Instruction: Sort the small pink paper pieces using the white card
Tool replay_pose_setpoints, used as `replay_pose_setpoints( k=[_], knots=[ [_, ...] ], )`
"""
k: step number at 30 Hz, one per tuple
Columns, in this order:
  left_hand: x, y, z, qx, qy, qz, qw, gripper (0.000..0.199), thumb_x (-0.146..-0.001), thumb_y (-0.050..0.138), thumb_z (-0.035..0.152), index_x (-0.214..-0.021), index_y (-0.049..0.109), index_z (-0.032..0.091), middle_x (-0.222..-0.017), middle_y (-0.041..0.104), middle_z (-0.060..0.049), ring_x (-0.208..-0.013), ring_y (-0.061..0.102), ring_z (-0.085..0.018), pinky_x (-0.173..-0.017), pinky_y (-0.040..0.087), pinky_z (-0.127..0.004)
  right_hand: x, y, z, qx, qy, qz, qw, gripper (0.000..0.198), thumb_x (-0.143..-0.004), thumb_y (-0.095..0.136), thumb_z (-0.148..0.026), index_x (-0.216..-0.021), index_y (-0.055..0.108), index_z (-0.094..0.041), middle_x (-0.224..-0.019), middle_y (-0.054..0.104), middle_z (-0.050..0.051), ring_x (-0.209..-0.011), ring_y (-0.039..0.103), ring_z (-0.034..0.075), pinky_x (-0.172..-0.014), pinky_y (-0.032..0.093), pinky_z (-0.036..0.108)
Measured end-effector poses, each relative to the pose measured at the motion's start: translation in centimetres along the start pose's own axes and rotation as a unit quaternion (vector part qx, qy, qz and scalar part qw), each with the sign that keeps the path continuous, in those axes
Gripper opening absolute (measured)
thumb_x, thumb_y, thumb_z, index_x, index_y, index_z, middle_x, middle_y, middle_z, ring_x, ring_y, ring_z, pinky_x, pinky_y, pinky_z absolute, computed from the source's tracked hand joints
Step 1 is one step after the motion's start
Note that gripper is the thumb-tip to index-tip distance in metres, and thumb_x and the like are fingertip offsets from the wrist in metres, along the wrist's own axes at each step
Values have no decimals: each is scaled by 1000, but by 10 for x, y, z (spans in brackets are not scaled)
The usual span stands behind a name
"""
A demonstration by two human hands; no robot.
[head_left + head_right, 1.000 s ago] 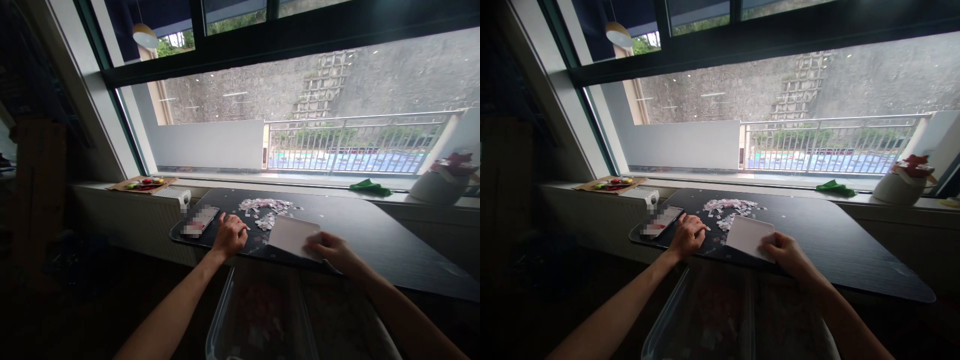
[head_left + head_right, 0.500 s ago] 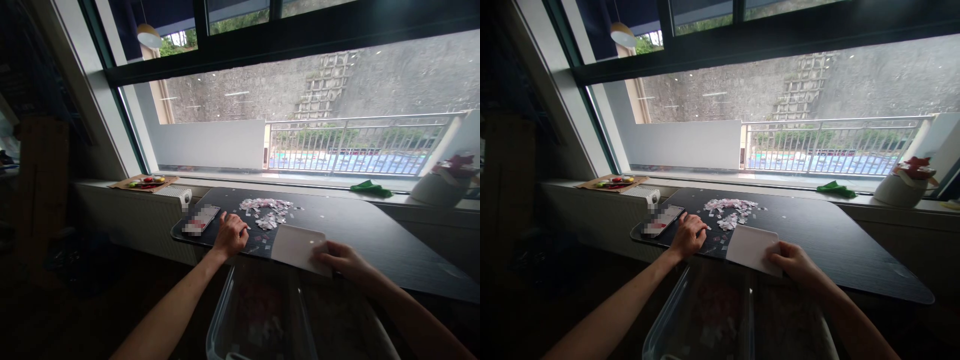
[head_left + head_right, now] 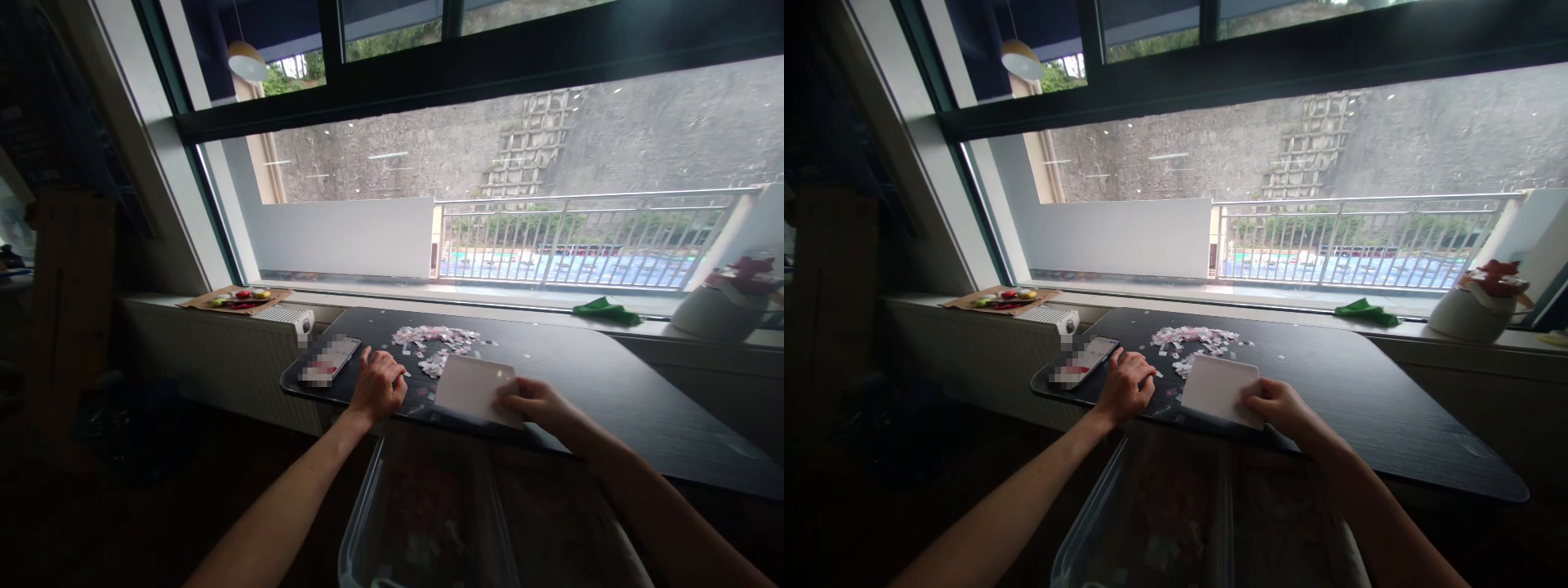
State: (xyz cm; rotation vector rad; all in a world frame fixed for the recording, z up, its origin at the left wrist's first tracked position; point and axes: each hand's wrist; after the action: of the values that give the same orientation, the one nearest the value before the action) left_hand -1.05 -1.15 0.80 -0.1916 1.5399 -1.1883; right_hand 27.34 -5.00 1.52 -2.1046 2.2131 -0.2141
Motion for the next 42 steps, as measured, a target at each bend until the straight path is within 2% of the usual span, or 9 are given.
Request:
replay_pose_setpoints(
  k=[3, 5, 11, 16, 23, 28, 34, 39, 42],
  knots=[
    [0, 0, 0, -4, 0, -2, 1000, 16, -78, 47, 19, -81, 63, 21, -85, 63, -3, -99, 52, -21, -108, 18, -50, -5, 2, -3, -1, -23, 48, 999, 19, -55, 74, -25, -71, 68, -17, -66, 72, 2, -60, 65, 16, -56, 51, 26],
    [0, -1, 0, -5, 0, -5, 1000, 16, -78, 47, 19, -81, 63, 21, -84, 63, -3, -98, 53, -21, -108, 17, -50, -8, 4, -6, 14, -26, 57, 998, 17, -55, 73, -24, -69, 68, -17, -64, 71, 1, -58, 64, 14, -55, 50, 25],
    [0, -1, 0, -5, 1, -3, 1000, 17, -78, 47, 18, -81, 63, 21, -84, 63, -3, -98, 53, -21, -108, 18, -50, -4, 0, -15, 38, 9, -25, 999, 17, -53, 73, -21, -69, 69, -16, -66, 72, 1, -57, 63, 15, -52, 49, 25],
    [0, 0, 0, -4, 4, -1, 1000, 17, -78, 47, 19, -82, 63, 22, -83, 63, -3, -99, 53, -21, -109, 16, -50, -6, 4, -20, 29, 6, 10, 1000, 13, -52, 72, -19, -64, 69, -17, -64, 71, 0, -58, 62, 14, -54, 49, 24],
    [0, 1, -1, -6, 9, 4, 1000, 16, -78, 47, 18, -81, 63, 21, -83, 63, -4, -99, 53, -22, -109, 18, -50, -4, 15, -30, 22, 69, -42, 996, 14, -51, 71, -14, -64, 68, -16, -60, 69, -1, -53, 59, 11, -50, 45, 21],
    [0, 1, -1, -1, 5, 4, 1000, 16, -78, 47, 18, -80, 63, 21, -83, 63, -4, -99, 53, -22, -109, 17, -51, 2, 13, -31, 42, 79, -65, 994, 16, -52, 72, -16, -67, 67, -16, -60, 68, -2, -52, 57, 10, -47, 41, 19],
    [1, 1, 0, 1, 2, 8, 1000, 16, -77, 48, 17, -80, 63, 21, -82, 63, -4, -97, 54, -22, -109, 17, -51, 11, 9, -30, 52, 76, -102, 991, 22, -54, 74, -22, -73, 67, -15, -69, 69, 0, -60, 61, 13, -55, 45, 23],
    [1, 2, -1, 1, 7, 20, 1000, 15, -76, 48, 16, -80, 63, 21, -81, 64, -4, -96, 54, -22, -108, 18, -53, 17, -1, -35, 36, 90, -100, 990, 26, -50, 76, -23, -72, 67, -15, -69, 69, 0, -60, 60, 13, -56, 46, 24],
    [1, 3, -1, -1, 13, 26, 1000, 15, -76, 48, 16, -79, 63, 21, -80, 64, -4, -96, 54, -22, -108, 19, -53, 7, -2, -31, 16, 68, -63, 996, 24, -50, 75, -22, -72, 67, -15, -67, 69, 0, -57, 59, 11, -52, 44, 22]
  ],
)
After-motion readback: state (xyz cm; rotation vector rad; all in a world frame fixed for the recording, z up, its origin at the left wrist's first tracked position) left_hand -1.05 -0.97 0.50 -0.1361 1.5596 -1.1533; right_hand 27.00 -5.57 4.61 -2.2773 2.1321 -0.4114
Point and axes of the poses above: each hand's wrist, its own x-axis away from the middle knuckle, its own y-axis out of the palm, z = x × y
